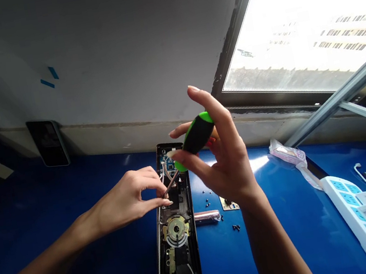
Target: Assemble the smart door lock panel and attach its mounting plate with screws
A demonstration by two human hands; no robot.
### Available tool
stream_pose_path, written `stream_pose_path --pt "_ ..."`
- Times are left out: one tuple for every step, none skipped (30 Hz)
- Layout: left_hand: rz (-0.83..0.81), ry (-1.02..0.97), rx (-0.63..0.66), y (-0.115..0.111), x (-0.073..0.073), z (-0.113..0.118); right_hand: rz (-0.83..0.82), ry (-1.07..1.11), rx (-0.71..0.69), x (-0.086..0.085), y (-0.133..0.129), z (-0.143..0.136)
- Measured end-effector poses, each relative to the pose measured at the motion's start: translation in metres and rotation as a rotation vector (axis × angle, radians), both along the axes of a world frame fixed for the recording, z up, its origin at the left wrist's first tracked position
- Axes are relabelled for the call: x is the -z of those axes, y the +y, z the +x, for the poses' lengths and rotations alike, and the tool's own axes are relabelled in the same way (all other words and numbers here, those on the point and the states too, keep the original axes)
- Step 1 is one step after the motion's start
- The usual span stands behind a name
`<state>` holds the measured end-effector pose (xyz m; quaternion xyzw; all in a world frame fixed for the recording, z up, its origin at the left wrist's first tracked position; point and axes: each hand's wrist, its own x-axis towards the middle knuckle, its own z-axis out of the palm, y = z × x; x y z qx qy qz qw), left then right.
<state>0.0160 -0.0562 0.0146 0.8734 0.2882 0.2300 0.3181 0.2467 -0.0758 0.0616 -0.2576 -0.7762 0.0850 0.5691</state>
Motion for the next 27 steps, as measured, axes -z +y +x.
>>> stream_pose_path --pt "0.012 0.000 -0.011 0.000 0.000 0.000 -0.038 -0.020 -0.020 0.001 0.000 0.000" --pt "0.029 -0.002 -0.025 0.000 0.000 0.000 -0.077 -0.037 -0.042 0.002 -0.001 0.000" --pt "0.048 -0.005 -0.040 0.000 0.000 0.001 -0.108 -0.045 -0.061 0.002 -0.001 0.000" --pt "0.071 -0.007 -0.053 0.000 -0.001 0.001 -0.128 -0.043 -0.072 0.002 -0.002 -0.001" --pt "0.093 -0.008 -0.065 0.000 -0.001 0.001 -0.136 -0.034 -0.075 0.003 -0.002 -0.002" --pt "0.111 -0.007 -0.074 0.000 -0.001 0.001 -0.132 -0.021 -0.071 0.003 -0.002 -0.003" --pt "0.125 -0.005 -0.081 0.000 -0.001 0.001 -0.120 -0.008 -0.064 0.003 -0.002 -0.004" --pt "0.136 -0.003 -0.086 -0.001 -0.001 0.001 -0.104 0.001 -0.058 0.003 -0.002 -0.006" --pt "0.145 -0.004 -0.095 -0.001 -0.001 0.001 -0.088 0.009 -0.051 0.003 -0.002 -0.007" --pt "0.156 -0.008 -0.111 0.000 -0.002 0.000 -0.075 0.013 -0.045 0.003 -0.002 -0.007" --pt "0.171 -0.012 -0.132 0.000 -0.002 -0.001 -0.065 0.016 -0.037 0.003 -0.002 -0.007" --pt "0.187 -0.012 -0.157 0.002 -0.002 -0.002 -0.058 0.020 -0.024 0.003 -0.002 -0.007" --pt "0.198 -0.006 -0.185 0.004 -0.002 -0.004 -0.052 0.023 -0.009 0.003 -0.002 -0.007" --pt "0.195 0.007 -0.210 0.006 -0.002 -0.006 -0.044 0.024 0.008 0.003 -0.001 -0.006" --pt "0.173 0.026 -0.229 0.008 -0.001 -0.008 -0.032 0.020 0.024 0.003 -0.001 -0.004" --pt "0.134 0.045 -0.238 0.011 0.000 -0.010 -0.017 0.012 0.038 0.003 -0.001 -0.003" --pt "0.077 0.058 -0.239 0.013 0.002 -0.011 0.000 0.001 0.046 0.002 -0.001 -0.002" --pt "0.013 0.059 -0.233 0.015 0.004 -0.012 0.018 -0.008 0.049 0.002 -0.001 -0.001" --pt "-0.052 0.051 -0.223 0.016 0.007 -0.013 0.034 -0.013 0.048 0.002 -0.001 0.000" --pt "-0.115 0.035 -0.211 0.016 0.010 -0.013 0.047 -0.014 0.047 0.002 -0.001 0.000" --pt "-0.171 0.015 -0.200 0.016 0.012 -0.013 0.054 -0.014 0.046 0.003 -0.001 -0.001" --pt "-0.219 -0.004 -0.189 0.016 0.014 -0.012 0.058 -0.014 0.049 0.004 -0.001 -0.002" --pt "-0.257 -0.016 -0.178 0.015 0.015 -0.011 0.059 -0.017 0.055 0.005 -0.001 -0.004" --pt "-0.284 -0.024 -0.167 0.015 0.016 -0.011 0.057 -0.019 0.060 0.006 -0.001 -0.006" --pt "-0.301 -0.028 -0.157 0.014 0.016 -0.010 0.054 -0.019 0.065 0.008 -0.001 -0.008" --pt "-0.312 -0.031 -0.151 0.014 0.016 -0.010 0.050 -0.018 0.067 0.009 -0.001 -0.010" --pt "-0.317 -0.034 -0.148 0.014 0.016 -0.009 0.045 -0.017 0.068 0.010 -0.001 -0.012"
